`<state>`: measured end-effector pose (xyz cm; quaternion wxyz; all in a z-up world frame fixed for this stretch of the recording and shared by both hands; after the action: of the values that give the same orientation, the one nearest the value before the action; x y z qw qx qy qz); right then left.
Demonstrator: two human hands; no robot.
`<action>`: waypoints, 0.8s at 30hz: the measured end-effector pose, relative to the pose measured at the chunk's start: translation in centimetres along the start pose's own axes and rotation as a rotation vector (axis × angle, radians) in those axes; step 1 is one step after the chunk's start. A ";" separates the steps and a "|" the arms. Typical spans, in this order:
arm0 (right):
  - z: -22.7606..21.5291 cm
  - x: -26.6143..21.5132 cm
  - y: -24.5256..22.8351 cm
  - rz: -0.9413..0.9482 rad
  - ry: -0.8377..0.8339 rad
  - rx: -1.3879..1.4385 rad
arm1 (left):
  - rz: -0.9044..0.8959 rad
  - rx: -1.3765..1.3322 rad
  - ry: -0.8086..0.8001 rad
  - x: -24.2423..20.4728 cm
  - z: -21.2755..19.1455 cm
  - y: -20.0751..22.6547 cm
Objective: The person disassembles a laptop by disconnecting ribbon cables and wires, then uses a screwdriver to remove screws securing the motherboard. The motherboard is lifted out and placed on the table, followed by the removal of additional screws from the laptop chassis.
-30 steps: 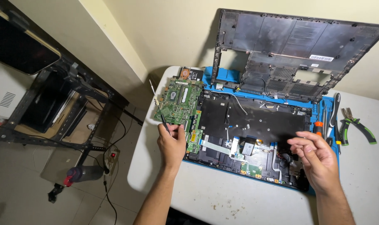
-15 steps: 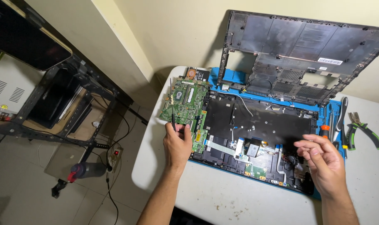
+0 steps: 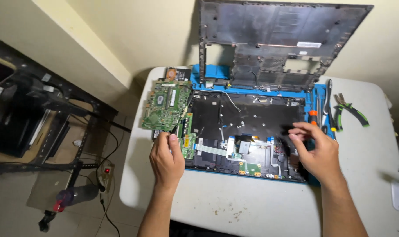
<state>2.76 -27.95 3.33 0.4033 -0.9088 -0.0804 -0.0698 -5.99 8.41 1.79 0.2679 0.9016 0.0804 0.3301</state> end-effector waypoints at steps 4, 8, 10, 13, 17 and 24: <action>-0.4 0.2 1.1 -0.091 0.051 -0.087 | 0.172 -0.183 -0.189 1.6 -1.7 2.0; -0.6 0.2 1.7 -0.129 0.060 -0.112 | 0.209 -0.264 -0.300 3.0 -4.5 3.4; -0.6 0.3 1.8 -0.139 0.066 -0.118 | 0.232 -0.295 -0.300 3.8 -5.8 3.9; -0.3 0.0 1.8 -0.126 0.051 -0.130 | 0.244 -0.370 -0.267 4.0 -7.5 3.9; 0.5 -0.2 0.9 -0.172 0.069 -0.090 | -0.020 -0.843 -0.117 3.1 -7.0 1.0; 4.5 -1.5 -6.2 -0.283 -0.120 -0.031 | -0.841 -1.271 0.158 0.9 -2.3 -5.5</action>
<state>0.31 -20.62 4.54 0.3700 -0.8970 -0.2306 -0.0728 -6.64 14.33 0.82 0.8314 0.4415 0.2303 0.2467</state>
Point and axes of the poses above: each hand's wrist, its own x-axis towards the middle knuckle, its own z-axis out of the palm, y = z × x, the point moved 2 cm from there along x, towards the middle knuckle, and after that the axes turned 7 degrees about z, right-handed, at the moved point
